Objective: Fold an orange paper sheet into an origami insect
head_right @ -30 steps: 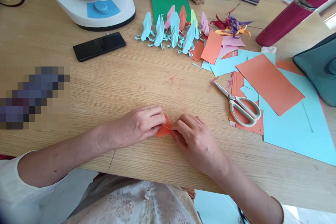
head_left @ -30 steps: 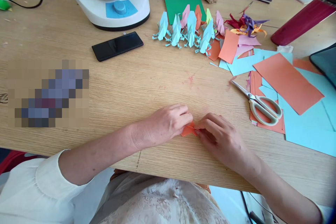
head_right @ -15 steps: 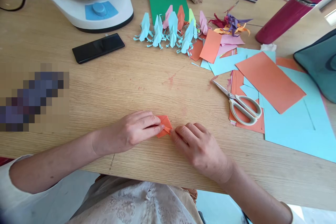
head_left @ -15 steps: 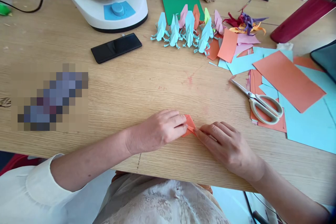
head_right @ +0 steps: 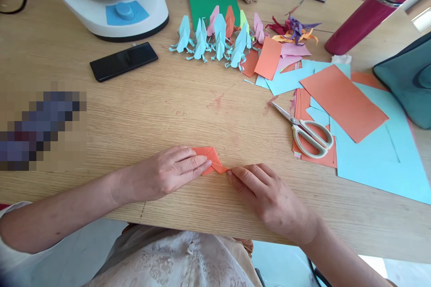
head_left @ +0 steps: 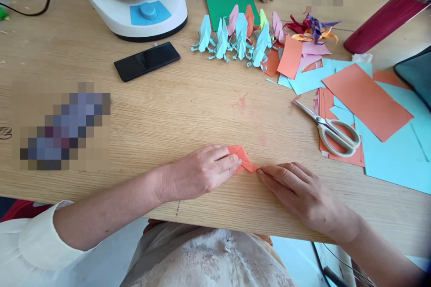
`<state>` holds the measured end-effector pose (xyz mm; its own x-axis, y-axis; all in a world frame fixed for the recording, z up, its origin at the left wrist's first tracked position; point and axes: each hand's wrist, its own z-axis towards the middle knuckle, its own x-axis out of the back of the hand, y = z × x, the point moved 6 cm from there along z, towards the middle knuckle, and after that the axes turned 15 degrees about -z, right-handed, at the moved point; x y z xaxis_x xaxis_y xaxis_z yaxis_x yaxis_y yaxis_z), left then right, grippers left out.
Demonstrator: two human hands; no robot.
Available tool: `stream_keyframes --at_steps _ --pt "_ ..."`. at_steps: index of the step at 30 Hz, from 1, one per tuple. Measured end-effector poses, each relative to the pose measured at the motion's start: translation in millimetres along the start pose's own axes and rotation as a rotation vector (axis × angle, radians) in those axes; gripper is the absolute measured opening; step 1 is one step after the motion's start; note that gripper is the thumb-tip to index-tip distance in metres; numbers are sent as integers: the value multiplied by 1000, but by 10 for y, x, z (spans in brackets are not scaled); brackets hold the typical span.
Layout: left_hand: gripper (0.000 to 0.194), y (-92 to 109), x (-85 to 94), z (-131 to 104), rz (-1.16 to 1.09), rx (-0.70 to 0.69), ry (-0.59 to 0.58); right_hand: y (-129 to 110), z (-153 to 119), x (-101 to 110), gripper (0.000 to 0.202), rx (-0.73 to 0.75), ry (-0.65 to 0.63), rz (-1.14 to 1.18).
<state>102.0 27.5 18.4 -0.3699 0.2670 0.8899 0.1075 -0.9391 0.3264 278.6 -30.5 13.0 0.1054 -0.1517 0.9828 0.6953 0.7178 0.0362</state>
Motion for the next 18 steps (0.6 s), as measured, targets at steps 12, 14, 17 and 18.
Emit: stream_keyframes --at_steps 12,14,17,18 --pt "29 13 -29 8 -8 -11 -55 90 59 -63 40 -89 5 -3" --pt "28 18 -34 5 -6 -13 -53 94 65 -64 42 -81 10 -12" --pt "28 21 -29 3 -5 -18 -48 109 33 -47 38 -81 21 2" --pt "28 20 -30 2 1 -19 -54 113 16 -38 36 -75 23 2"
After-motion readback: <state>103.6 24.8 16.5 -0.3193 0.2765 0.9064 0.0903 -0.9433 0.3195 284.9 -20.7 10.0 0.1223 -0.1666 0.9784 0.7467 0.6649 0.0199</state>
